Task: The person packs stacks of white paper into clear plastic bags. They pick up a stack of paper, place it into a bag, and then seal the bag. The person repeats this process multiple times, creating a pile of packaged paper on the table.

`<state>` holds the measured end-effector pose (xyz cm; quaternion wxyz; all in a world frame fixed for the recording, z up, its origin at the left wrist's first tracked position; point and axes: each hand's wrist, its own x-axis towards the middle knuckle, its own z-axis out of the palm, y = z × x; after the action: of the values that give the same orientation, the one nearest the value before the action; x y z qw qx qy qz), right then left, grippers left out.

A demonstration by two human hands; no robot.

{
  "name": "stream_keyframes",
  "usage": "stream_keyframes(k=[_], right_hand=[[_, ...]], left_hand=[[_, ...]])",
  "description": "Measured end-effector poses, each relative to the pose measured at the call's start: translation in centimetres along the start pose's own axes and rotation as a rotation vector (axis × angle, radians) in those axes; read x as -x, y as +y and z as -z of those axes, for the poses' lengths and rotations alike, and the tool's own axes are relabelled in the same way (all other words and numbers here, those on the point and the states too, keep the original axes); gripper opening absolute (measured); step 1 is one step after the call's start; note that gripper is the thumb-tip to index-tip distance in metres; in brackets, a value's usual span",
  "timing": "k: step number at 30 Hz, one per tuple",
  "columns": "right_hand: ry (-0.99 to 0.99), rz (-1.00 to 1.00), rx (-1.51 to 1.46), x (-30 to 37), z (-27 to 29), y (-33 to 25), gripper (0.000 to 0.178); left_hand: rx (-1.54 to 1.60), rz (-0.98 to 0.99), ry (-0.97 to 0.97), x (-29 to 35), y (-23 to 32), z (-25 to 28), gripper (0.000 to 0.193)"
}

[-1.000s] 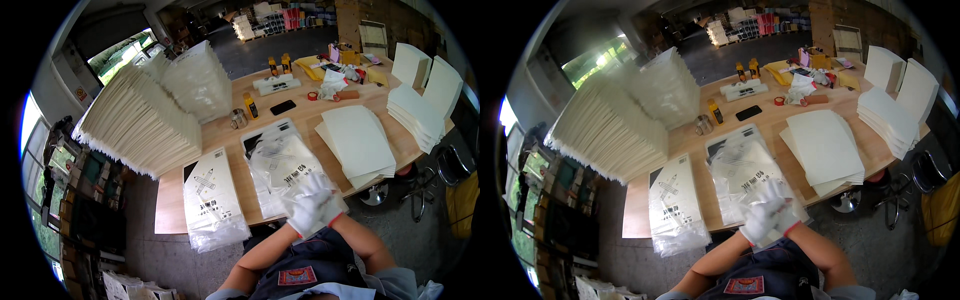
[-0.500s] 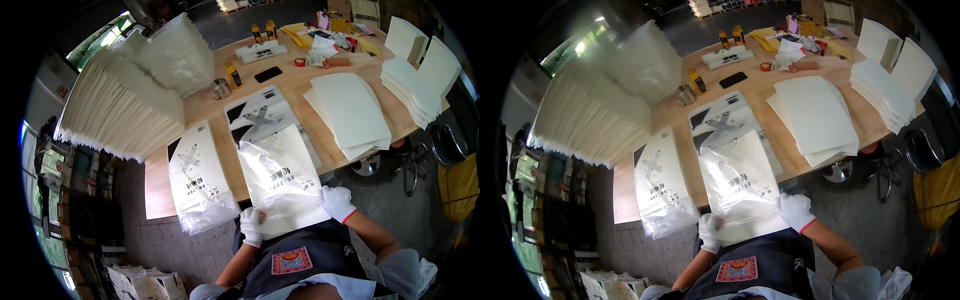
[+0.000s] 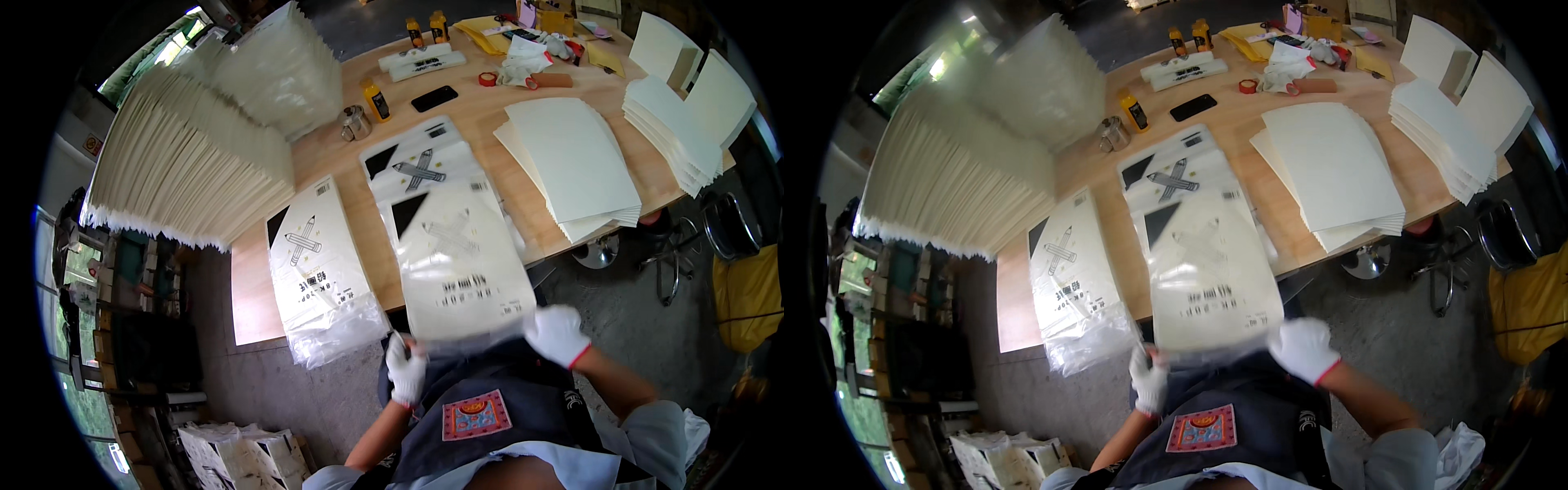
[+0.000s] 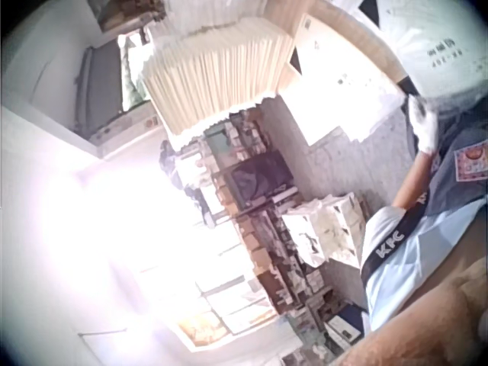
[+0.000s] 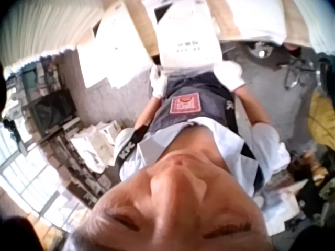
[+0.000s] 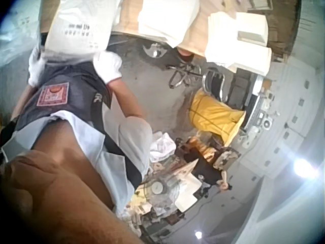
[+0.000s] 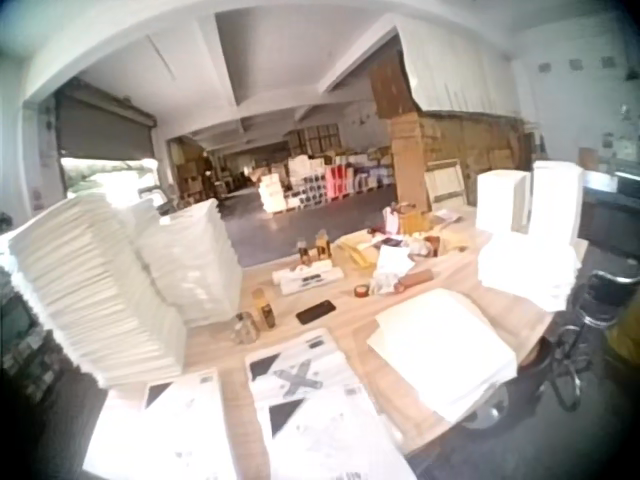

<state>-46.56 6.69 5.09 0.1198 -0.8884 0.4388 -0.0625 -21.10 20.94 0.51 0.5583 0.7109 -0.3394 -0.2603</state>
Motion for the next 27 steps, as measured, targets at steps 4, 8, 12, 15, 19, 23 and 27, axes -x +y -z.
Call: stream_keyframes(k=[4,8,12,15,19,23,27], right_hand=[[-0.238,0.042,-0.018,0.4,-2.0,-0.6,0.032],[-0.029,-0.115,-0.521,-1.3,-2.2,2.6,0.027],[-0.035,-0.468,-0.837,-5.4,-7.6,4.6,0.029],[-0.165,-0.546,-1.521,-7.0,-10.7,4.1,0.030],[-0.129,-0.474,-1.436,-6.5,-10.8,4.3,0.024],[-0.826,-0.405,-1.309,-3.4,-6.5,3.6,0.021],[-0.715,-0.579,-1.189,-1.3,-5.0,6.0,0.034]], left_hand=[[-0.062,-0.035,0.175,-4.1,-3.9,-0.4,0.020],[-0.201,-0.086,0.200,-3.8,-4.4,-0.5,0.020],[-0.310,-0.043,0.137,-2.3,-4.2,0.3,0.020],[-0.239,0.124,-0.016,1.7,-9.6,4.3,0.019],[0.273,0.156,-0.014,1.6,-7.7,4.6,0.014],[0.288,0.609,-0.177,-3.5,-10.0,4.3,0.037],[0.141,0.259,-0.139,-5.4,-2.2,0.9,0.028]])
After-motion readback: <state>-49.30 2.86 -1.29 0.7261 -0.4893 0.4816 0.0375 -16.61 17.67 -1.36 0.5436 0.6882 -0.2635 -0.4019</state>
